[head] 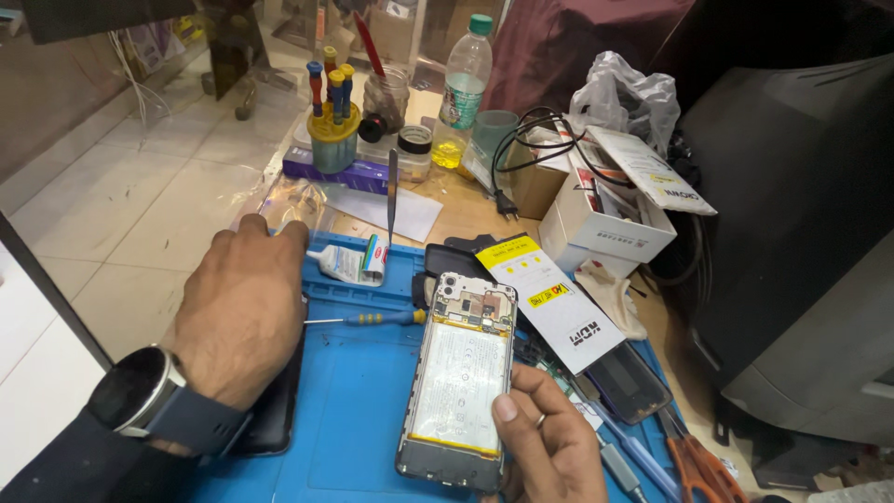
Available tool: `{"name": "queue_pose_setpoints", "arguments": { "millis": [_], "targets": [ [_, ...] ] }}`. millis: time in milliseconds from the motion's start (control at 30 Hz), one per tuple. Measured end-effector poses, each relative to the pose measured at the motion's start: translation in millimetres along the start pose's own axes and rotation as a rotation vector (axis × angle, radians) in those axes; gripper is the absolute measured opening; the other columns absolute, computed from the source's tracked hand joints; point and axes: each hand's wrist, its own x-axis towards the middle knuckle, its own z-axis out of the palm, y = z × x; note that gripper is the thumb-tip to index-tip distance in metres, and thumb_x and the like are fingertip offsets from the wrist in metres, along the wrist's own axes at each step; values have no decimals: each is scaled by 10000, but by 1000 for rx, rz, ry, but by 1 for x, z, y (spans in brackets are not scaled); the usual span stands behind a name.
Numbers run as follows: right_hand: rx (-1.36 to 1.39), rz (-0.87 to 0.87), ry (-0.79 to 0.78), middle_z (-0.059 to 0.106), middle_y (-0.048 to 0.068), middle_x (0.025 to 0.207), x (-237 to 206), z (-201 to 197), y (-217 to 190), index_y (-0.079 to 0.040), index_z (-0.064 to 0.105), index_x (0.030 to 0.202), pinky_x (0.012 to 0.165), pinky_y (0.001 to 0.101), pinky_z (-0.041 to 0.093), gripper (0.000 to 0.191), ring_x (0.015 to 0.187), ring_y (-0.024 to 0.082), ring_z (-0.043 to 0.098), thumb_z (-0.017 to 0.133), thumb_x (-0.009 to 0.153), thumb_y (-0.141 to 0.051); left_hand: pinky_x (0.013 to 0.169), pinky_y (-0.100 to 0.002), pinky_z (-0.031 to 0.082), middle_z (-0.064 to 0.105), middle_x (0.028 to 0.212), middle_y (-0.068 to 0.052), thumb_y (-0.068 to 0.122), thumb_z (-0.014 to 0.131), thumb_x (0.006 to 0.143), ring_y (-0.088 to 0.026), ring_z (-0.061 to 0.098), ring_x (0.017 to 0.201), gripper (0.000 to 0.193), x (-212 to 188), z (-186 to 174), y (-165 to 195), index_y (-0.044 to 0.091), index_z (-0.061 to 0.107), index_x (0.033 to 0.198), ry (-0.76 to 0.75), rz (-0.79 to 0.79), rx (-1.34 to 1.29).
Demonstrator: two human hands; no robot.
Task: The person removes the battery from a disassembled smartphone using a yellow plastic pry tool, then detaches a ribbon cable and uses a metal spudger to separate the screen assembly from the frame. The person places the phone down and walks to a shelf to retrieve a small box.
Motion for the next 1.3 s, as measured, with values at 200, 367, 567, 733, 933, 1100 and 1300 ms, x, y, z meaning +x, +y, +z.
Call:
{"name": "queue_pose_setpoints", "arguments": {
  "millis": [200,367,567,733,933,1100,1300],
  "targets": [
    [54,1,47,812,231,1077,5,-2,10,44,606,1315,893,387,570,441,1014,229,755,622,907,-122,772,-504,557,637,946,-252,93,561,908,-410,648,891,230,-7,-31,14,-40,608,1090,95,6,-27],
    [-35,-117,-13,828,221,1061,6,3,13,57,614,1302,910,329,573,417,1002,195,770,580,910,-80,829,-538,510,674,944,-254,145,503,1007,-448,659,867,240,-26,-65,24,-45,608,1108,142,-94,-332],
    [-149,-119,-10,816,184,1061,2,-6,6,-7,560,1351,472,295,532,378,737,185,756,542,996,-135,747,-511,487,692,871,-215,228,488,1043,-425,654,820,295,-42,-68,52,-13,639,963,212,-64,-556],
    [-80,-147,-59,822,202,1038,7,-11,10,-3,546,1359,405,275,514,383,678,164,719,550,1001,-138,678,-392,548,716,797,-113,413,562,1021,-243,683,734,379,-35,-47,61,92,755,964,-275,-208,-777],
    [-170,-210,-4,831,175,1087,18,-16,19,-11,570,1369,840,296,576,459,972,159,773,562,924,-125,691,-294,582,737,873,-87,488,678,936,-129,758,785,449,-25,0,66,90,655,1143,-367,-104,-1064],
    [-144,-243,-48,831,180,1093,24,-26,30,-1,560,1405,957,317,539,491,1049,159,761,564,931,-127,758,-246,545,803,903,-54,436,619,923,-84,696,827,472,-23,18,62,11,775,1060,-651,-179,-1395],
    [-259,-234,-30,845,162,956,26,-31,36,-40,535,1460,898,282,527,543,952,155,753,609,923,-79,844,-211,527,825,967,-14,329,582,925,-38,697,913,405,-25,17,58,28,804,1083,-683,-170,-1465]
  ]
}}
